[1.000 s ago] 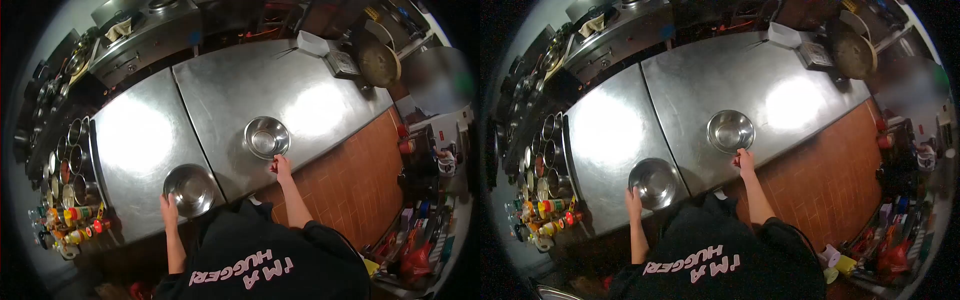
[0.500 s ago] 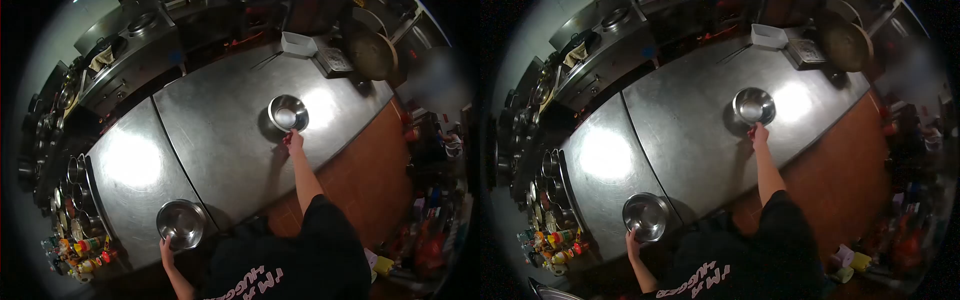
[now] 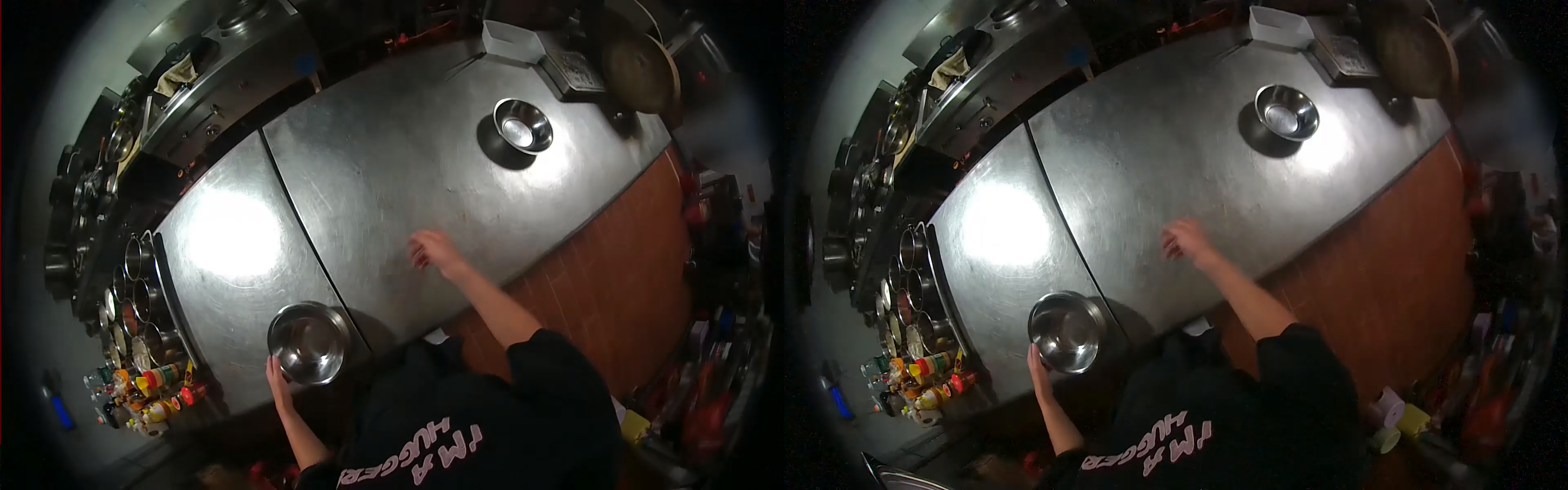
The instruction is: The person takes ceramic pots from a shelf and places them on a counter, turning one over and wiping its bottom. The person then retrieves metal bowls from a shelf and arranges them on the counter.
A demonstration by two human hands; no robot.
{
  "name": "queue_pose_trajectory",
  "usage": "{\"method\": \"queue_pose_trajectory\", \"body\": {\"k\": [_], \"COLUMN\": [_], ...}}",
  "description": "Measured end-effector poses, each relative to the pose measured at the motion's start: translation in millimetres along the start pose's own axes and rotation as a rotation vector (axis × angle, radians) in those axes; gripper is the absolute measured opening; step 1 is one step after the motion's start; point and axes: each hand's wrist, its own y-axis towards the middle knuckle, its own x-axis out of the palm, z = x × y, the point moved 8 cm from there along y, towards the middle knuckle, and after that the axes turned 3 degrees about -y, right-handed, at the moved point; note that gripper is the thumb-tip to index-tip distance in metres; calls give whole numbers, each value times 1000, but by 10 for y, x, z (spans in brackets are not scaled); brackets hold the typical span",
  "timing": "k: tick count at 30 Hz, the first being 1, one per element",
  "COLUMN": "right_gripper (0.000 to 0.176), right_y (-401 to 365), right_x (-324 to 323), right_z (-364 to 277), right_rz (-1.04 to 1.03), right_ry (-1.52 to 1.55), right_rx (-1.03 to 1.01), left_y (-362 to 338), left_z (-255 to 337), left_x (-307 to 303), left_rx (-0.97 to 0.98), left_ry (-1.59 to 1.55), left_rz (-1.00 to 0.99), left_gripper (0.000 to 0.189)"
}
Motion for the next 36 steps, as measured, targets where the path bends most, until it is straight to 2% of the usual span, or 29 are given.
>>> {"method": "queue_pose_trajectory", "body": {"k": [1, 2, 3, 5, 6, 7, 9, 11, 12, 14, 15, 18, 20, 22, 23, 25, 26, 27, 31, 34, 36], "right_gripper": [25, 29, 44, 59, 65, 64, 63, 66, 66, 57, 51, 47, 43, 41, 41, 40, 40, 38, 34, 32, 29], "right_y": [-112, -228, -278, -477, -499, -533, -578, -537, -499, -468, -479, -500, -609, -735, -787, -851, -891, -933, -1043, -993, -964], "right_x": [476, 935, 1256, 1657, 1804, 1900, 1994, 2026, 2033, 2011, 2027, 2048, 2023, 1895, 1858, 1776, 1714, 1616, 1170, 769, 492], "right_z": [354, 654, 876, 921, 995, 1020, 971, 939, 931, 768, 719, 710, 685, 631, 582, 610, 599, 563, 357, 330, 250], "right_rz": [-180, -370, -369, -251, -236, -232, -217, -287, -284, -130, -100, -70, -18, 138, 136, 33, 28, 78, 177, 226, 239], "right_ry": [26, 20, -220, -446, -471, -481, -490, -459, -461, -473, -494, -580, -597, -614, -617, -528, -529, -534, -530, -475, -472], "right_rx": [134, 165, 79, -210, -243, -219, -201, -95, -95, -289, -347, -294, -317, -370, -366, -172, -167, -179, -177, -189, -235], "left_y": [-14, -68, -90, 36, 135, 267, 235, 264, 188, 66, 66, 141, 107, -44, -115, -272, -334, -351, -439, -450, -578], "left_z": [134, 346, 489, 454, 392, 345, 431, 394, 502, 501, 609, 555, 562, 677, 735, 845, 927, 967, 1042, 963, 1059], "left_x": [53, 156, 218, 237, 276, 310, 363, 382, 388, 366, 405, 399, 431, 448, 475, 554, 620, 650, 1062, 1478, 1755], "left_rx": [0, 39, 81, 107, 132, 274, 271, 274, 274, 52, 266, 268, 316, 317, 341, 313, 302, 243, 321, 211, 216], "left_ry": [9, 40, 67, 137, 207, 211, 202, 134, 131, 209, 223, 321, 249, 319, 331, 315, 296, 443, 395, 353, 416], "left_rz": [-2, -27, -50, -117, -188, -236, -274, -296, -299, -271, -264, -324, -280, -272, -286, -296, -306, -272, -279, -362, -374], "left_gripper": [50, 52, 54, 55, 55, 57, 58, 60, 60, 59, 58, 56, 55, 54, 55, 56, 56, 57, 57, 58, 58]}}
